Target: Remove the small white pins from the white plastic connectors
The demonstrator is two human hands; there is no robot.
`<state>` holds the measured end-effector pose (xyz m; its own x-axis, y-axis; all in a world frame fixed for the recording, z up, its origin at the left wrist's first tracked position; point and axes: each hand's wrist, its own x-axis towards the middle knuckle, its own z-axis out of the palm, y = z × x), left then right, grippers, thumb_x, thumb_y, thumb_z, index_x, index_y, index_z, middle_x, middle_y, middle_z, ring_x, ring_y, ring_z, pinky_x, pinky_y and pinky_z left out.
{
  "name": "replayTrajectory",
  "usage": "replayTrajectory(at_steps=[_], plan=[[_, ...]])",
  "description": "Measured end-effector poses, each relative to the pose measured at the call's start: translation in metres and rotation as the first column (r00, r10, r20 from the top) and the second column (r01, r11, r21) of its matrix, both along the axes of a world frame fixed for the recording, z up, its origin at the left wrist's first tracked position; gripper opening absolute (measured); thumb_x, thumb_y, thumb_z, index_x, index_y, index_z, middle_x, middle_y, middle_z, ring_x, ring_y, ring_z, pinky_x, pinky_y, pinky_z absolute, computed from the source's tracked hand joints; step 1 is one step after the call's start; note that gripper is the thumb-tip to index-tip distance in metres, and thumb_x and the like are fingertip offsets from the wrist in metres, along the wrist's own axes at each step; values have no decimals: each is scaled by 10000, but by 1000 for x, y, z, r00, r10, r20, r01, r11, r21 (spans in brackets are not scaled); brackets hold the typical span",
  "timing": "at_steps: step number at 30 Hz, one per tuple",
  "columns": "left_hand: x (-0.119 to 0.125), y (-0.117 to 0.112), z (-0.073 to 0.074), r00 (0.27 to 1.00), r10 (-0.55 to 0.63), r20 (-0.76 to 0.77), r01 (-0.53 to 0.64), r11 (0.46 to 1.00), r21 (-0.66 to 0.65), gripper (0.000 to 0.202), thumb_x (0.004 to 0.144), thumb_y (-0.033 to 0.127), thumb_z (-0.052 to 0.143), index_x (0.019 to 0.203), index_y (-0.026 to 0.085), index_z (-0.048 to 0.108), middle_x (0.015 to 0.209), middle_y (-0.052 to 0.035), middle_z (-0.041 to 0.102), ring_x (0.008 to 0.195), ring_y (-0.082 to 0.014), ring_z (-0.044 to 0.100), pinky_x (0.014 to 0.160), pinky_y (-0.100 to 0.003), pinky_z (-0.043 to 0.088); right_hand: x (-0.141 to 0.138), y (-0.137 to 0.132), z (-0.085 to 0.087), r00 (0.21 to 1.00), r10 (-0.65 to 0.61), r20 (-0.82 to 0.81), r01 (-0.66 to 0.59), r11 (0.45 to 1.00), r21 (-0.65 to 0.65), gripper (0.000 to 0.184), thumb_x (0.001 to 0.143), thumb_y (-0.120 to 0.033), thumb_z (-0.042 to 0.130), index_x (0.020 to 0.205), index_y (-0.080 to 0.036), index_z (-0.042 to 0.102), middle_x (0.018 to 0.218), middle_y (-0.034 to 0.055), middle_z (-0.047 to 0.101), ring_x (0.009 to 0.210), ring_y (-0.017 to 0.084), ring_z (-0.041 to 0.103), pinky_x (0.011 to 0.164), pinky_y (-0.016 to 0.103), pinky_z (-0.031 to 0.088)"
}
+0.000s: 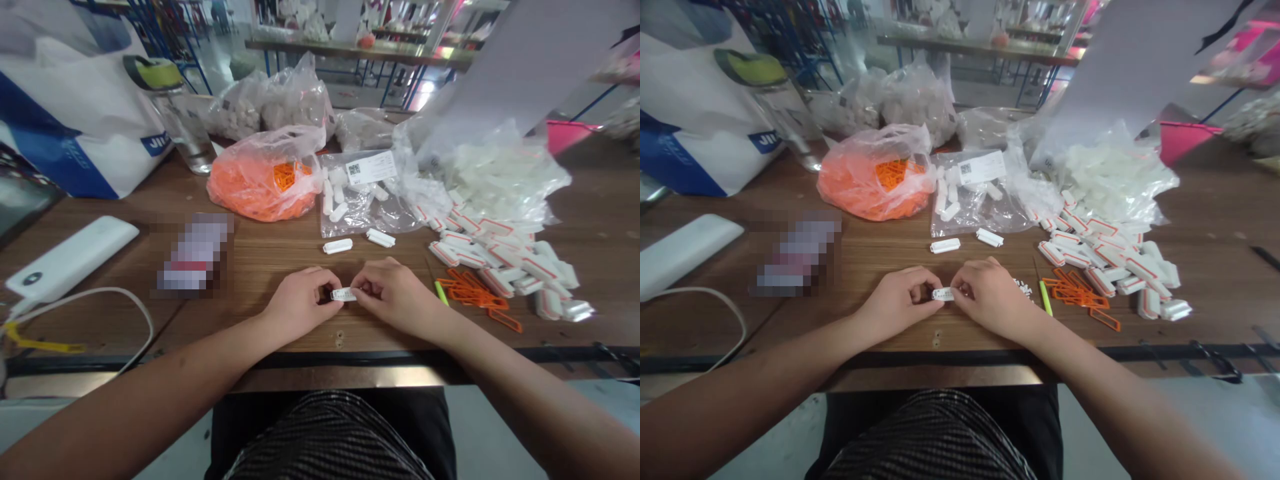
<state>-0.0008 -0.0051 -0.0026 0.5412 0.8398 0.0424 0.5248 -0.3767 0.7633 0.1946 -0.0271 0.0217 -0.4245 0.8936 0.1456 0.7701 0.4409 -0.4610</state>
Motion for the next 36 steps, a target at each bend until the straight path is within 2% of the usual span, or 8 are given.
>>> replayTrajectory(at_steps=[5,11,16,21,24,27,32,36], plan=[[1,0,0,1000,10,-3,-10,1000,10,90,754,214,686,838,198,659,701,36,564,584,-107,478,600,-248,390,-2,-3,5,982,81,170,-95,992,78,230,886,-161,500,768,-161,698,696,37,641,675,158,565,708,324,347],[1,0,1,1000,11,11,-11,1000,-17,87,743,194,684,828,203,667,741,27,597,592,-107,487,602,-250,400,2,-11,5,988,58,144,-78,988,136,241,896,-205,502,897,-199,743,699,35,661,681,166,572,702,326,346],[1,0,0,1000,19,14,-19,1000,-3,71,745,212,687,810,204,660,714,29,592,589,-109,490,595,-246,400,0,-19,3,972,63,225,-111,972,209,265,900,-220,493,857,-179,752,643,54,644,666,181,558,690,346,337],[0,0,1,1000,15,-7,-15,1000,-1,86,739,200,680,824,208,667,702,37,577,577,-104,478,597,-246,388,39,-9,13,984,-172,-45,175,982,76,261,897,-303,506,917,-211,750,824,53,726,736,183,632,693,316,433],[-1,1,0,1000,14,-24,-14,1000,10,94,742,221,684,834,212,668,680,43,548,560,-101,465,584,-244,377,74,3,13,944,-319,84,325,943,-66,210,816,-325,587,702,-225,732,725,26,712,662,178,634,613,291,446],[-2,2,0,999,12,-32,-11,1000,26,91,748,233,684,835,213,665,658,47,527,560,-104,466,590,-246,377,93,12,4,941,-299,162,321,938,-135,191,790,-325,602,690,-240,741,728,8,727,660,173,643,617,282,461],[-1,3,1,999,5,-37,-4,999,34,81,756,233,675,831,210,661,644,46,523,564,-109,473,597,-250,385,88,17,-4,945,-261,197,289,949,-128,210,789,-320,579,712,-218,746,708,24,731,632,176,640,603,292,468],[-1,3,0,1000,4,-31,-3,999,33,86,755,230,680,837,211,660,654,45,531,563,-108,471,594,-249,387,85,21,-2,945,-94,315,111,993,-37,209,802,-247,545,726,-228,739,760,25,732,705,185,649,706,329,458]])
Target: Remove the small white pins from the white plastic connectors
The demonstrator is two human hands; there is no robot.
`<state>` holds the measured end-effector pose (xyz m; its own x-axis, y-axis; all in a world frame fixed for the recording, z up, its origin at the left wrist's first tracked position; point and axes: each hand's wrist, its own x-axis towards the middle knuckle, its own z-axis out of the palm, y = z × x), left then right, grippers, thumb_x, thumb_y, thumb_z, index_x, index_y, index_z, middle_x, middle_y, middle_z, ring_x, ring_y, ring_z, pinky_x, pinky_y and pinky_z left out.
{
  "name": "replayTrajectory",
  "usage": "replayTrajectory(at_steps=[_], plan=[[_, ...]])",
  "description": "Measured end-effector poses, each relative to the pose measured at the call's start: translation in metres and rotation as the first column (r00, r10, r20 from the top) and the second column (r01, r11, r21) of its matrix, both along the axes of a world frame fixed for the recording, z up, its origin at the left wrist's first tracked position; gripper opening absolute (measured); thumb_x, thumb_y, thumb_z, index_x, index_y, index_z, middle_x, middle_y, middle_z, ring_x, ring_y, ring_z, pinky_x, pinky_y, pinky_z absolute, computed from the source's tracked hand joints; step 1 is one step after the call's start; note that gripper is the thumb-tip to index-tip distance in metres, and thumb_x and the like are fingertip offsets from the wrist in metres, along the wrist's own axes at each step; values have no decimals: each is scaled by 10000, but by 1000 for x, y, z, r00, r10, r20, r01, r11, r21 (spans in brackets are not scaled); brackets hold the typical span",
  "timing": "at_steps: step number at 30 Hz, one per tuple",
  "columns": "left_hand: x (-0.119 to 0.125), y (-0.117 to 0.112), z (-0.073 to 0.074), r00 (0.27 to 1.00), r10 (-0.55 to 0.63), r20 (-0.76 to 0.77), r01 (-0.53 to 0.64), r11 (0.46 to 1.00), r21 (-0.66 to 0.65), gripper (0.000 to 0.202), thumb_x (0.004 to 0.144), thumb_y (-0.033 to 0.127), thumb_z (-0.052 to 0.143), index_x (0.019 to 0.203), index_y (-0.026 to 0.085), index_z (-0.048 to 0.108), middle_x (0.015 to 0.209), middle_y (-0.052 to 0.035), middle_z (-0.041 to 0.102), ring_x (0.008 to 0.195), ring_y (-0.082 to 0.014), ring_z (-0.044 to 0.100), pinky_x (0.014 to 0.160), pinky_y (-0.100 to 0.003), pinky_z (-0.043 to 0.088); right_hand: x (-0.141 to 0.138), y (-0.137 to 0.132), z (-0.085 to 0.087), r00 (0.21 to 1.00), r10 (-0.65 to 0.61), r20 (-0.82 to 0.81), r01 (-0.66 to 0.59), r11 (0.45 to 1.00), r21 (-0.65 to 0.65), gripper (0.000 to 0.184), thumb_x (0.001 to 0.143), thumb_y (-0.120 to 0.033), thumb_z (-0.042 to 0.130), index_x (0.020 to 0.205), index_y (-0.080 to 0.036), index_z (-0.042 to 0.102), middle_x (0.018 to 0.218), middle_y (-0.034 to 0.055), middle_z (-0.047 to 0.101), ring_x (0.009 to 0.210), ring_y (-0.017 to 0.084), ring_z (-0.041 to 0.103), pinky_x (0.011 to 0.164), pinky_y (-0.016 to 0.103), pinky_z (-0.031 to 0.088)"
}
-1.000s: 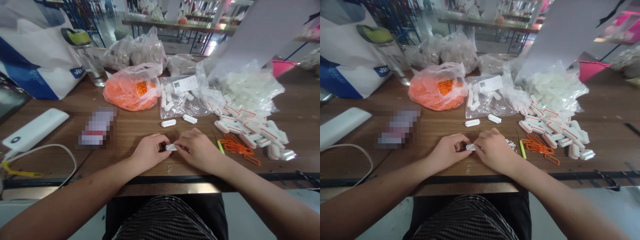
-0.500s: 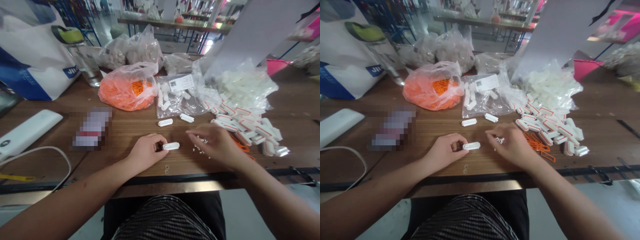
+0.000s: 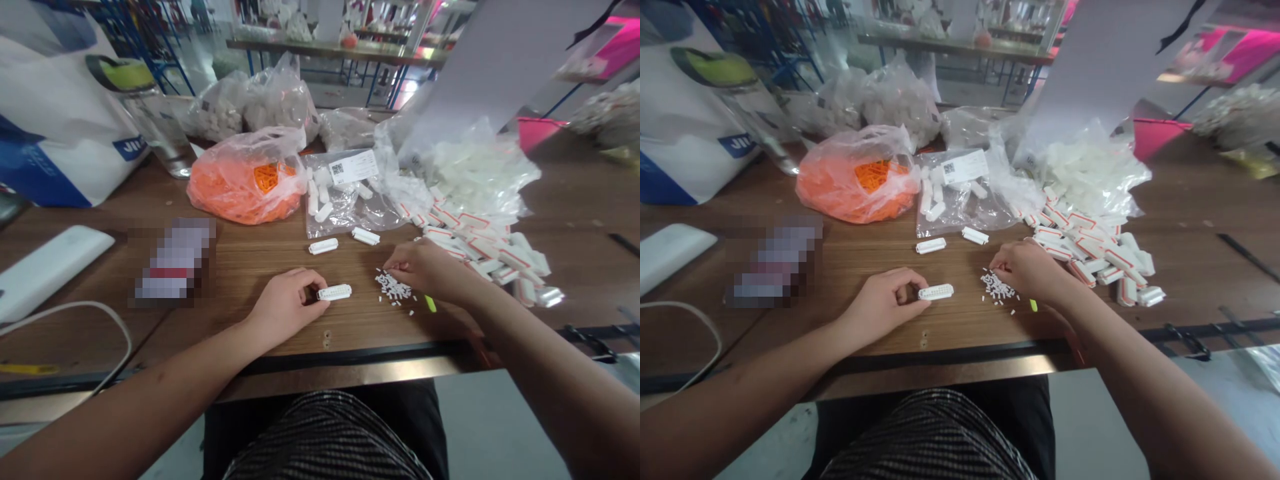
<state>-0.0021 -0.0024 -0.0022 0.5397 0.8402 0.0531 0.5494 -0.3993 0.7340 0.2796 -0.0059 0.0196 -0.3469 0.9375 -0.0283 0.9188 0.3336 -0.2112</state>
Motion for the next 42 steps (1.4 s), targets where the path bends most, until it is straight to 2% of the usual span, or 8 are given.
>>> replayTrajectory(at_steps=[3,7,13,20,23,28,35,42], plan=[[0,0,0,1000,2,-3,-2,1000,-1,87,752,225,681,836,209,660,664,44,534,560,-105,467,590,-247,383,6,2,2,992,103,70,-105,994,20,233,815,-202,522,792,-229,752,826,33,742,768,199,657,770,357,440],[0,0,0,1000,2,1,-2,1000,0,88,746,211,683,831,205,661,671,45,530,552,-98,463,581,-243,371,14,0,4,998,45,46,-46,999,16,213,830,-218,546,865,-238,755,844,21,753,738,183,655,712,324,438],[-1,0,0,1000,-5,3,5,1000,-5,92,750,210,676,841,206,662,675,43,535,553,-99,462,574,-241,368,12,-3,-1,997,66,33,-66,998,14,187,833,-229,554,827,-204,739,822,38,736,749,190,645,733,321,424],[-1,1,-3,1000,-9,5,9,1000,14,101,749,219,681,847,205,662,666,47,538,549,-98,461,572,-235,367,8,1,1,969,155,193,-175,980,93,235,833,-160,509,773,-175,735,775,66,715,732,199,639,708,320,388],[-1,1,-3,1000,-9,9,8,1000,28,96,747,212,682,841,204,663,664,48,538,548,-96,461,572,-234,367,11,0,2,995,47,93,-58,991,120,241,815,-164,511,775,-197,746,760,37,735,683,175,642,655,284,402],[0,1,-2,1000,-11,14,11,1000,26,93,744,205,683,834,198,662,670,47,538,540,-91,453,564,-235,358,14,-2,-2,983,-169,-75,168,985,-27,205,798,-248,565,720,-212,751,658,2,724,587,157,640,549,257,415],[-1,1,-2,1000,-11,15,11,1000,21,95,743,210,685,834,196,662,672,48,542,535,-88,448,565,-233,360,8,-4,-6,922,-306,-239,279,950,-141,137,749,-262,637,754,-197,758,700,11,737,641,166,671,584,253,480],[1,1,-1,1000,-9,17,8,1000,25,90,738,196,687,825,196,662,673,48,542,527,-85,446,559,-231,359,4,-4,-2,931,-330,-158,309,940,-143,166,751,-269,631,713,-192,773,659,24,734,612,176,665,557,263,450]])
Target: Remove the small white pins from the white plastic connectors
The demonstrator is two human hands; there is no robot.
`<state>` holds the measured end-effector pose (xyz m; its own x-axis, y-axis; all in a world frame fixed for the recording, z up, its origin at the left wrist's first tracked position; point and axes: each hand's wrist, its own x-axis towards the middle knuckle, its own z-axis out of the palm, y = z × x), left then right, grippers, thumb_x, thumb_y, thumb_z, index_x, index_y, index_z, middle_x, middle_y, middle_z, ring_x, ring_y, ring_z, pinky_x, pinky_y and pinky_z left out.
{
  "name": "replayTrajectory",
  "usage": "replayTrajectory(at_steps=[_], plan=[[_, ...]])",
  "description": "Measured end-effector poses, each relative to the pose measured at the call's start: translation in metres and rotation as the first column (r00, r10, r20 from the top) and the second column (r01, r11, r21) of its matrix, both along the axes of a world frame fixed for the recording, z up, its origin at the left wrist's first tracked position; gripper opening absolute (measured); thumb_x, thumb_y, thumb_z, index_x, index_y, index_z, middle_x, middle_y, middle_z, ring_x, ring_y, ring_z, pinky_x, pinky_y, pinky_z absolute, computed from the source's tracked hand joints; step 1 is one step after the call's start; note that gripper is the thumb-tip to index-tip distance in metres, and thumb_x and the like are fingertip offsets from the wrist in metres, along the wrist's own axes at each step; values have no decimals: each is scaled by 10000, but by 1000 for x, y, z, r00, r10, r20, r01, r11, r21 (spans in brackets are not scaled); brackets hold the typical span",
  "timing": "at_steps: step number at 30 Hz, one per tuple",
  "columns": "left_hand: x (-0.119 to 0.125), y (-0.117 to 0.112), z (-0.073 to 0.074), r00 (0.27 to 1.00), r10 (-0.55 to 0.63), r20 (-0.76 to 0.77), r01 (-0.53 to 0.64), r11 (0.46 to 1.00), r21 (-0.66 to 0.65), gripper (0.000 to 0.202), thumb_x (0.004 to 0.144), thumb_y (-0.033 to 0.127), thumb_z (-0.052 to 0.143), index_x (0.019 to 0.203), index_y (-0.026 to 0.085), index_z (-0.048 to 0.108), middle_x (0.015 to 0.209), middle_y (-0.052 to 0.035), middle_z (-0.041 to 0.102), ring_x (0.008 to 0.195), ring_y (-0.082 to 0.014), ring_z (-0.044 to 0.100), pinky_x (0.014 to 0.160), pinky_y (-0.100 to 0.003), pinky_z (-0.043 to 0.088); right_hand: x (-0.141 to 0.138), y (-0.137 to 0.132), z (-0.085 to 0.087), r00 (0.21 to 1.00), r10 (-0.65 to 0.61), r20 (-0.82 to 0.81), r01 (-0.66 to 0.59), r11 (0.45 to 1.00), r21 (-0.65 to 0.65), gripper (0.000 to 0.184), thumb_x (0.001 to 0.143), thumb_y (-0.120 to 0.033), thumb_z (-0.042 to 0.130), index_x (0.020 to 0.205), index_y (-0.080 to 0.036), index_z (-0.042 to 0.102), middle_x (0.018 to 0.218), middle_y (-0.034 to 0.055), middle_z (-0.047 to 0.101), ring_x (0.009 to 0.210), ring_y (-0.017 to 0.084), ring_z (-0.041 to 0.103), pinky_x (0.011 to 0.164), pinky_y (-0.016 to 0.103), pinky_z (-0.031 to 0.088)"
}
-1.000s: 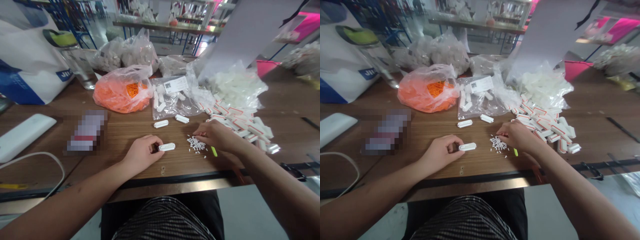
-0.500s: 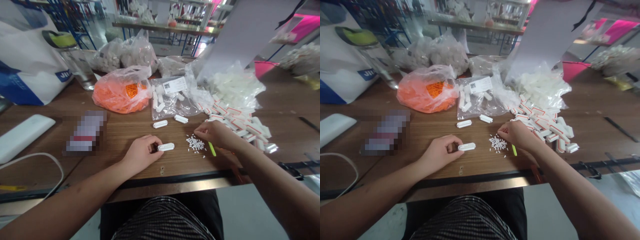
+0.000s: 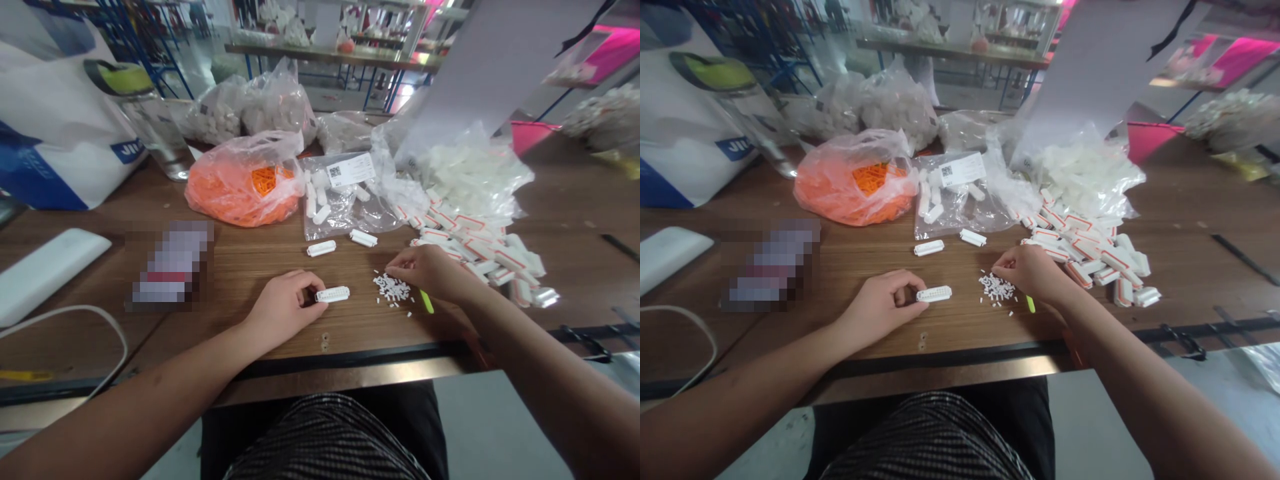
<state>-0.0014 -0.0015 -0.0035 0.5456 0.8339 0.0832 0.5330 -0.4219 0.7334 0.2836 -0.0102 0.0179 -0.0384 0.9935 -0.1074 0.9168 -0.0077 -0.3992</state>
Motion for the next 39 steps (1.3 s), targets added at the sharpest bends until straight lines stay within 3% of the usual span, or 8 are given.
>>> replayTrajectory(at_steps=[8,14,18,23,31,39], plan=[[-1,0,-2,1000,1,-2,-1,1000,5,92,748,214,686,838,205,667,663,47,540,547,-98,461,579,-240,372,-3,2,0,999,-28,30,29,999,-33,121,705,-228,625,635,-193,717,582,0,700,556,152,633,522,241,421],[-1,0,-2,1000,0,8,0,1000,6,93,741,207,692,830,206,666,666,47,527,548,-96,460,573,-237,368,-9,-1,-2,937,-90,-339,94,996,-6,214,746,-388,644,687,-185,681,598,13,676,530,137,583,489,242,424],[-1,-1,-1,1000,1,12,-1,1000,-6,92,739,201,694,827,204,667,659,49,524,550,-97,462,581,-239,374,-45,-16,7,866,101,-491,-79,995,64,201,812,-363,617,728,-188,669,717,19,689,638,132,592,595,250,451],[0,-2,-1,1000,8,24,-7,1000,-11,94,745,196,685,837,205,669,663,49,528,550,-96,462,578,-234,377,-78,-20,6,877,271,-396,-244,963,117,139,837,-242,598,726,-179,654,639,-14,616,578,105,520,582,243,401],[-1,-2,0,1000,2,17,-2,1000,-28,94,754,208,683,847,208,668,678,44,545,569,-106,477,594,-245,380,-81,-14,0,908,321,-270,-276,942,191,141,840,-210,592,714,-184,649,658,-7,628,600,116,531,657,283,394],[0,-2,0,1000,13,15,-12,999,-47,104,747,208,686,850,203,670,684,45,537,569,-102,470,597,-245,377,-86,-17,6,895,442,-53,-412,867,280,133,868,-200,573,784,-166,671,723,23,650,698,154,568,752,332,349]])
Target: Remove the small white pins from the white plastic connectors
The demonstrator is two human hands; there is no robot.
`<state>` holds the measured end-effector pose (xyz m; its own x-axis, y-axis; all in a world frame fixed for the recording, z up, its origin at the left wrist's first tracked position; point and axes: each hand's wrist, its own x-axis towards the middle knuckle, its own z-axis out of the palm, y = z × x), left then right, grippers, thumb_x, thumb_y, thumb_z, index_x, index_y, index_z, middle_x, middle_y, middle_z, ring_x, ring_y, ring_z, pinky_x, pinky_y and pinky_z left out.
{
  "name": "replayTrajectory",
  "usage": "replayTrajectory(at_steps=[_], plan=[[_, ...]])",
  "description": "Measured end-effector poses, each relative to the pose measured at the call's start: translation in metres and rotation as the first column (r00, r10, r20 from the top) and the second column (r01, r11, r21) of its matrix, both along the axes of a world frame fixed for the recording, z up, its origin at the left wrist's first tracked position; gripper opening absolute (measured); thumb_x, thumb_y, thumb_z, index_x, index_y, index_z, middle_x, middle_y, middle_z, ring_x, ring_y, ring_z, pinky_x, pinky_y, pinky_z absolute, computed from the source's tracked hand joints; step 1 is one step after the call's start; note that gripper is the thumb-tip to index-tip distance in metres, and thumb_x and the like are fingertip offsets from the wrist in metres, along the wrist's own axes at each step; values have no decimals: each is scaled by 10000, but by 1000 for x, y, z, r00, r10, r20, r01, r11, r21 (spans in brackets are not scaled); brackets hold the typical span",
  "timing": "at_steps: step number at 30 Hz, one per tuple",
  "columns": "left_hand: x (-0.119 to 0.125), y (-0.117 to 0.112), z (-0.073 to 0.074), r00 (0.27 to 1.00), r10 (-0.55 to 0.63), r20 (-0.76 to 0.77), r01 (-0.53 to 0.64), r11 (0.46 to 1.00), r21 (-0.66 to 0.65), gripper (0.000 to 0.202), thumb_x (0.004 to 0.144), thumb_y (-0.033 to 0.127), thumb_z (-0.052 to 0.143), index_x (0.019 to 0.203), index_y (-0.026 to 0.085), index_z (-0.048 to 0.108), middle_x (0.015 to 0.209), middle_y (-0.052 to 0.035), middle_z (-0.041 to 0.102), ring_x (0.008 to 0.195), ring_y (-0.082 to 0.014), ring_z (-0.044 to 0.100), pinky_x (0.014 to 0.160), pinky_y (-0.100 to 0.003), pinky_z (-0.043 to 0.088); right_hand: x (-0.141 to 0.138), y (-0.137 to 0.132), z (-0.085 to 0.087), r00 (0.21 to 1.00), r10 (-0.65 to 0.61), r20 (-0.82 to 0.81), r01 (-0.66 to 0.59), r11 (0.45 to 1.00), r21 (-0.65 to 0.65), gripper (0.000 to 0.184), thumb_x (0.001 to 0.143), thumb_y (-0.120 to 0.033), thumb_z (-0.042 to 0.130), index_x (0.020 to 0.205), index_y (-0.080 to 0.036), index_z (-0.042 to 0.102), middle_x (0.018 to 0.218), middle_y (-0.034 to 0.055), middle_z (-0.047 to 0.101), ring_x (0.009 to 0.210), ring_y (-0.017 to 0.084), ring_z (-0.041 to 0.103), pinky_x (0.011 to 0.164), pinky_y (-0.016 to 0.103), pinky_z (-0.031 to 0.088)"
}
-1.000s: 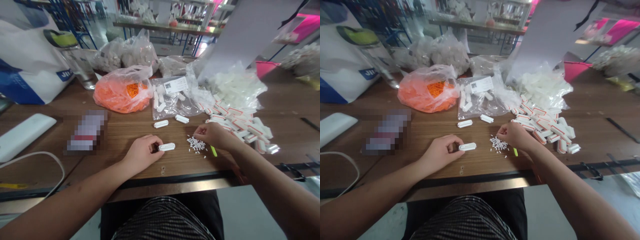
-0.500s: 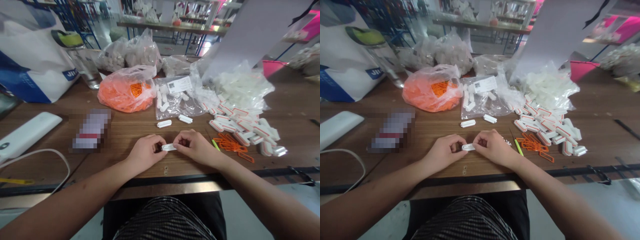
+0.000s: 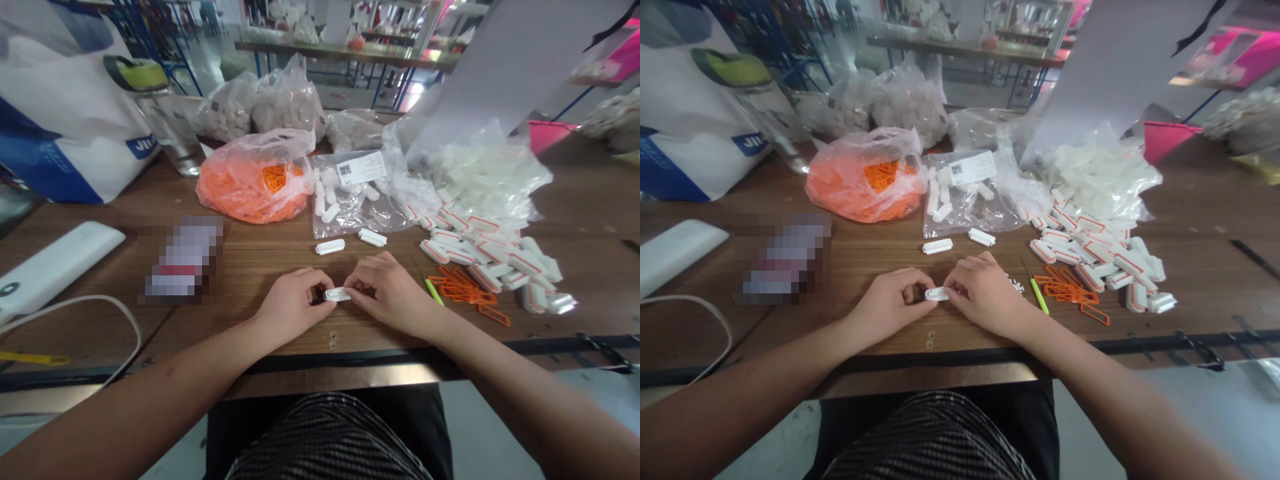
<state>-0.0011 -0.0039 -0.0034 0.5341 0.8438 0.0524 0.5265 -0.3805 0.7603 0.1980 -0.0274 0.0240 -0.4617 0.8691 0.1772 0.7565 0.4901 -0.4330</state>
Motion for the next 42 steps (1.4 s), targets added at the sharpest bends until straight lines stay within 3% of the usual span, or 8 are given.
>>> replayTrajectory(at_steps=[13,18,21,26,31,34,37,42], plan=[[-1,0,0,1000,-2,7,2,1000,15,73,757,217,678,828,206,664,653,47,521,559,-102,456,590,-239,381,-2,-15,2,977,25,214,-82,962,262,307,911,-221,488,700,-173,705,688,53,659,691,180,549,753,373,353],[-1,1,-1,1000,-2,-4,2,1000,22,80,742,211,671,822,208,664,620,56,497,551,-100,454,583,-236,376,45,-3,5,978,-206,-46,208,977,50,242,897,-294,527,783,-213,724,773,33,706,711,167,611,700,318,436],[-1,2,-1,1000,-4,-4,4,1000,31,83,742,218,674,823,207,662,615,56,498,550,-100,455,584,-238,376,82,11,1,950,-309,45,312,945,-101,170,807,-289,586,739,-223,727,736,14,714,668,167,630,628,289,461],[-1,3,0,1000,-7,-12,7,1000,21,85,748,223,678,829,204,662,619,56,502,537,-96,448,564,-235,364,87,23,-5,964,-256,78,267,940,-215,167,787,-292,595,767,-205,735,751,26,727,663,162,650,617,273,474],[-1,2,1,1000,6,-13,-6,1000,7,82,751,228,672,829,205,663,608,57,502,537,-98,452,562,-232,365,65,27,1,914,-177,364,214,975,-63,168,778,-230,578,698,-194,721,727,44,722,687,190,631,703,320,419],[-1,2,2,1000,5,-16,-5,1000,-6,81,746,220,671,826,204,663,603,57,502,542,-100,457,568,-233,371,64,32,2,888,-61,455,63,998,9,177,781,-186,558,702,-197,716,749,46,715,747,197,622,754,332,384],[-1,3,2,1000,1,-10,-1,1000,-7,87,740,213,675,827,205,664,607,57,504,542,-100,458,570,-234,374,71,35,0,894,23,448,-33,999,14,215,805,-178,532,732,-211,731,778,40,721,753,191,623,758,332,381],[-1,3,2,1000,7,-12,-7,1000,-8,94,740,206,687,832,204,666,599,63,488,528,-96,440,575,-238,373,77,35,-1,945,-85,315,104,994,-45,231,833,-262,542,735,-214,746,757,31,740,686,172,640,682,302,423]])
